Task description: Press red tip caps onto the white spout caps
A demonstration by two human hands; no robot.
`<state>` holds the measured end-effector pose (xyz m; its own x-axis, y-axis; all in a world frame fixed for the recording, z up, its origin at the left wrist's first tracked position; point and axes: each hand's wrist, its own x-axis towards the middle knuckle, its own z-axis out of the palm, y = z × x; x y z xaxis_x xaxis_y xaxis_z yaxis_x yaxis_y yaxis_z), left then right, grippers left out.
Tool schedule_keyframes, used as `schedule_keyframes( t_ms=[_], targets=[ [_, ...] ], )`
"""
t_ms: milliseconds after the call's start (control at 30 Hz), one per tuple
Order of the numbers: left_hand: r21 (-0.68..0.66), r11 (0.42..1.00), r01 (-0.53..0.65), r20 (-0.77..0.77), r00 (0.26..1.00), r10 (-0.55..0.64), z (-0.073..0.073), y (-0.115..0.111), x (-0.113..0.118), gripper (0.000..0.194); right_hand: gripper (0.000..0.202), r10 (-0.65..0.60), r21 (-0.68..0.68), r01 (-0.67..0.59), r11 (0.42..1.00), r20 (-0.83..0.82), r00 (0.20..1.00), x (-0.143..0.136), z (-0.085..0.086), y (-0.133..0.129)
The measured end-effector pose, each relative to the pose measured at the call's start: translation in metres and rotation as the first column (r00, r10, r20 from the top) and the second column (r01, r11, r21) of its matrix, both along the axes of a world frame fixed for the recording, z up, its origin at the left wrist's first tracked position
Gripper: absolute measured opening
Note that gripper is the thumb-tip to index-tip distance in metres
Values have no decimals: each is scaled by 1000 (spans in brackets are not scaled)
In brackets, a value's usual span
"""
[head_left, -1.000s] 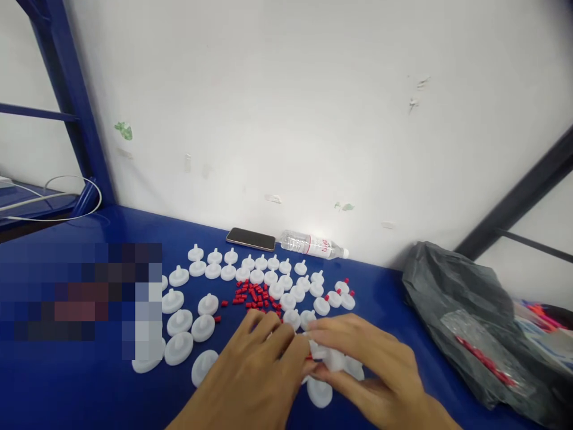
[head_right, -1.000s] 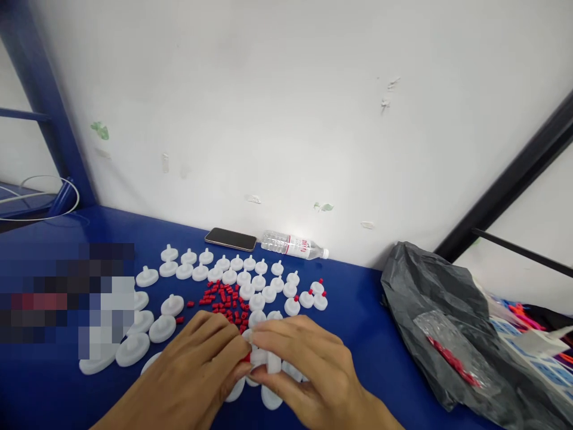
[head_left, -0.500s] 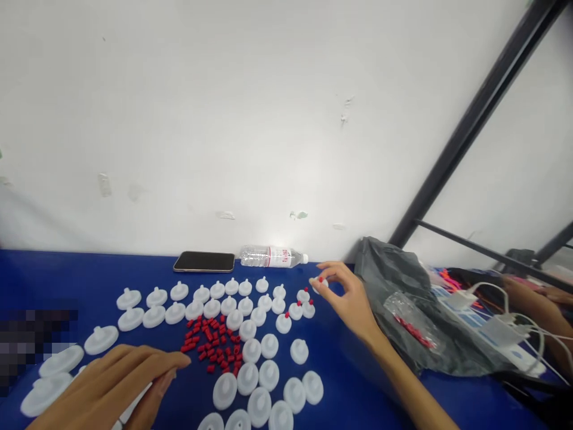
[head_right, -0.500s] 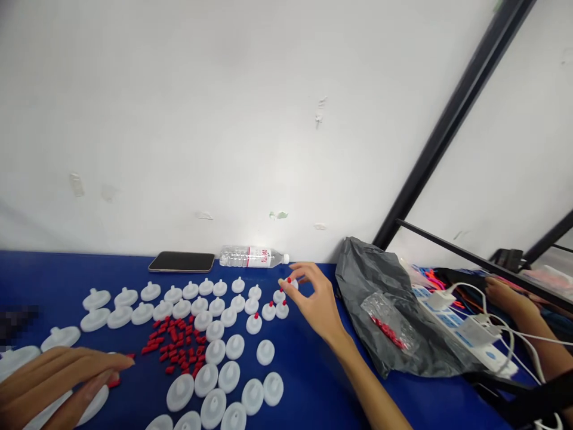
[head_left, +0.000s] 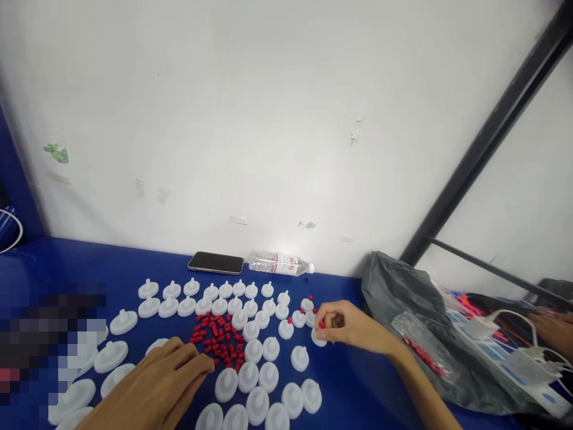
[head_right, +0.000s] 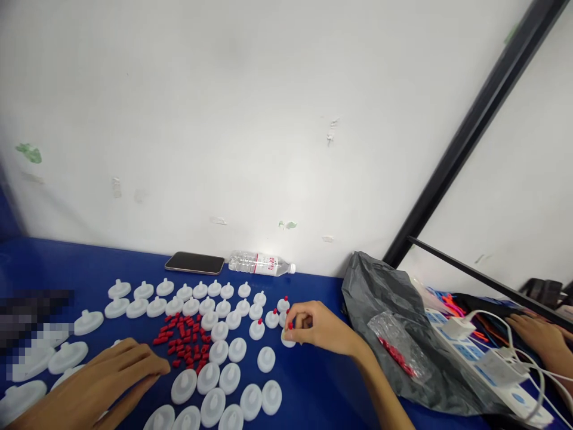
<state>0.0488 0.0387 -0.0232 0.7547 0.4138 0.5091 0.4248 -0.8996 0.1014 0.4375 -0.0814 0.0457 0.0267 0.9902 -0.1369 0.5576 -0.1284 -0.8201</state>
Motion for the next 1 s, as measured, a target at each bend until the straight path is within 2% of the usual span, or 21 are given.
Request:
schedule_keyframes(
  t_ms=[100,200,333,433,500,600,733,833,900,1000],
  targets=[
    [-12,1000,-15,-139,990,13,12,-6,12,50,33,27,-45,-27,999,1,1000,4,-5,1],
    [-49,998,-51,-278,960,35,18,-12,19,66,37,57,-57,-57,997,-7,998,4,-6,2],
    [-50,988,-145,-331,936,120,18,-14,28,73,33,4,77,-4,997,9,1000,0,1,2],
    [-46,973,-228,-302,931,204,14,-11,34,60,33,6,123,-8,992,21,1000,-10,5,0],
    [1,974,-226,-212,952,221,10,-7,36,50,36,39,99,-42,994,29,999,-19,5,-2],
    [72,982,-177,-111,977,184,2,-3,37,43,36,84,88,-89,992,51,995,-31,1,-4],
    [93,991,-92,-116,988,103,-2,0,35,38,25,126,146,-144,979,128,984,-41,-6,-2],
    [106,992,-72,-103,991,83,1,0,34,39,22,95,207,-126,970,154,984,-43,-3,-3],
    [134,989,-66,-72,994,76,6,-4,34,40,20,42,294,-88,952,158,987,-45,4,-6],
    [208,975,-82,10,997,82,17,-11,34,40,20,8,381,-42,923,90,996,-49,13,-10]
  ],
)
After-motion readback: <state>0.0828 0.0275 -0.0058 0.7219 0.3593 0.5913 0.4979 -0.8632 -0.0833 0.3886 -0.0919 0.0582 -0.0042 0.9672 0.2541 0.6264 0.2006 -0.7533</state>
